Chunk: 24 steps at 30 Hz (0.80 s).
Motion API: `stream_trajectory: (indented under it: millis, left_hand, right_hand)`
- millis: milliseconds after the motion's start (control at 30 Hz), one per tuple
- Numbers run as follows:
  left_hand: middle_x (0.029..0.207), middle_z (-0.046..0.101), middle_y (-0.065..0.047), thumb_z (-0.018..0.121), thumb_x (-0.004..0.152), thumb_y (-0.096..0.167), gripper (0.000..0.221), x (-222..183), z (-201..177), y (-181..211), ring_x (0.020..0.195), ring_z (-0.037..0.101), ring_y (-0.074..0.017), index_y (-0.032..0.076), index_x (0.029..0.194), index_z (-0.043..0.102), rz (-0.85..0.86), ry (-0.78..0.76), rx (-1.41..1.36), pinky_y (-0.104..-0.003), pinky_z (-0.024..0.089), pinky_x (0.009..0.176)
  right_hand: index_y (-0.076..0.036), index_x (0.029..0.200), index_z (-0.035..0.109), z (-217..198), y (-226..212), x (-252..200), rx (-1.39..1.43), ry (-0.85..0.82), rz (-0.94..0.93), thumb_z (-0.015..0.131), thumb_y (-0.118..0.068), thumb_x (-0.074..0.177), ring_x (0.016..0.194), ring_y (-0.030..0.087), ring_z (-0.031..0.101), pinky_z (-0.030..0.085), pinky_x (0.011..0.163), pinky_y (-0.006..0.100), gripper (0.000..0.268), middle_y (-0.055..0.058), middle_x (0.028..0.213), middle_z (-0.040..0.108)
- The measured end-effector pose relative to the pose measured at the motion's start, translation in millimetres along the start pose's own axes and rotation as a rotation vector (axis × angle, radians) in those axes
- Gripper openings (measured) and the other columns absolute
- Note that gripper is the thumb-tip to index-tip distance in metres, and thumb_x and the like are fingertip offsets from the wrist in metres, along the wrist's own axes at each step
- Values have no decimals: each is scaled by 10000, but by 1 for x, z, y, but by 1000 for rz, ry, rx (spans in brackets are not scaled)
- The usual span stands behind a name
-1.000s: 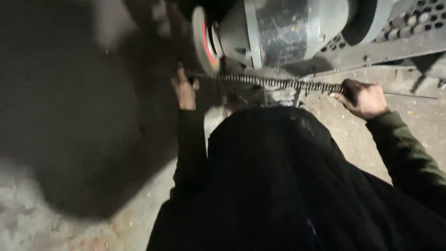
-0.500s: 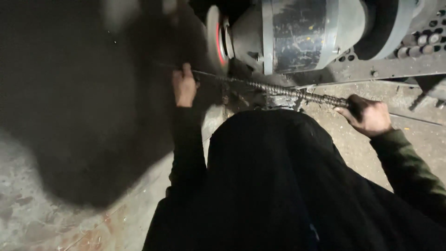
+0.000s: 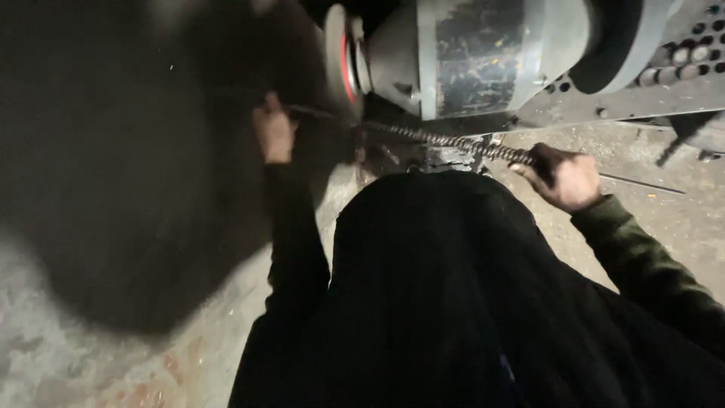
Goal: The recorder uses a bench grinder to clean a long, coiled metal rod and then inspects an engine cylinder head.
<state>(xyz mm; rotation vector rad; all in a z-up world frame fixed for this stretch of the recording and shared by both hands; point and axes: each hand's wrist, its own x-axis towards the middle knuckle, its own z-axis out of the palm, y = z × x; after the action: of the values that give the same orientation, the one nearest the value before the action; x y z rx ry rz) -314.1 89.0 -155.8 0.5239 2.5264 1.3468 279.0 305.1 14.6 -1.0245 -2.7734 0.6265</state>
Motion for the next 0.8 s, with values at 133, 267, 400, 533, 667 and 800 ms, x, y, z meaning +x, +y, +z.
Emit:
stream_trajectory:
  millis: [133,267,400,533,667,800]
  left_hand:
    - [951,645,-149,577,1014,495,599,-11,-25,70,750,621,-219,-93,1128,580,-322,-59,-263,-400,546,600]
    - [956,645,-98,562,1006,514,572,-18,-32,72,753,652,-201,-34,1171,544,-309,-34,-133,-392,601,604]
    - [833,575,-130,571,1096,457,605,-19,-21,81,696,561,-218,-135,972,543,-179,-120,-250,-406,501,571]
    - [801,636,-88,524,1026,489,514,-14,-30,82,619,624,-199,-14,978,619,-222,-35,-74,-377,529,532]
    - [837,613,-187,553,1084,527,628,-16,-32,44,669,544,-252,-84,966,636,-232,2,39,-448,446,617]
    - [1207,625,-272,589,1082,460,613,14,-38,55,1061,643,-343,-104,1312,521,42,83,-178,-490,462,945]
  right_hand:
    - [-59,1030,677,-4,-9,7,61,-75,-37,662,-515,1002,598,338,671,521,574,443,457,155,741,684]
    - [-44,999,685,-4,-11,11,156,-42,-45,645,-502,1006,616,359,661,520,583,449,460,161,719,665]
    - [-31,1006,717,-4,-9,13,148,-45,-33,596,-506,999,572,349,669,525,556,447,491,176,714,671]
    - [-80,988,745,5,-17,19,205,-191,210,509,-463,1115,593,368,661,525,606,455,468,180,643,641]
    - [-57,971,733,12,-19,-6,326,-132,164,468,-396,1146,650,368,671,519,654,467,464,170,726,669]
    - [-16,1062,711,30,-17,23,426,83,-80,448,-339,1157,793,402,689,548,777,499,427,233,867,685]
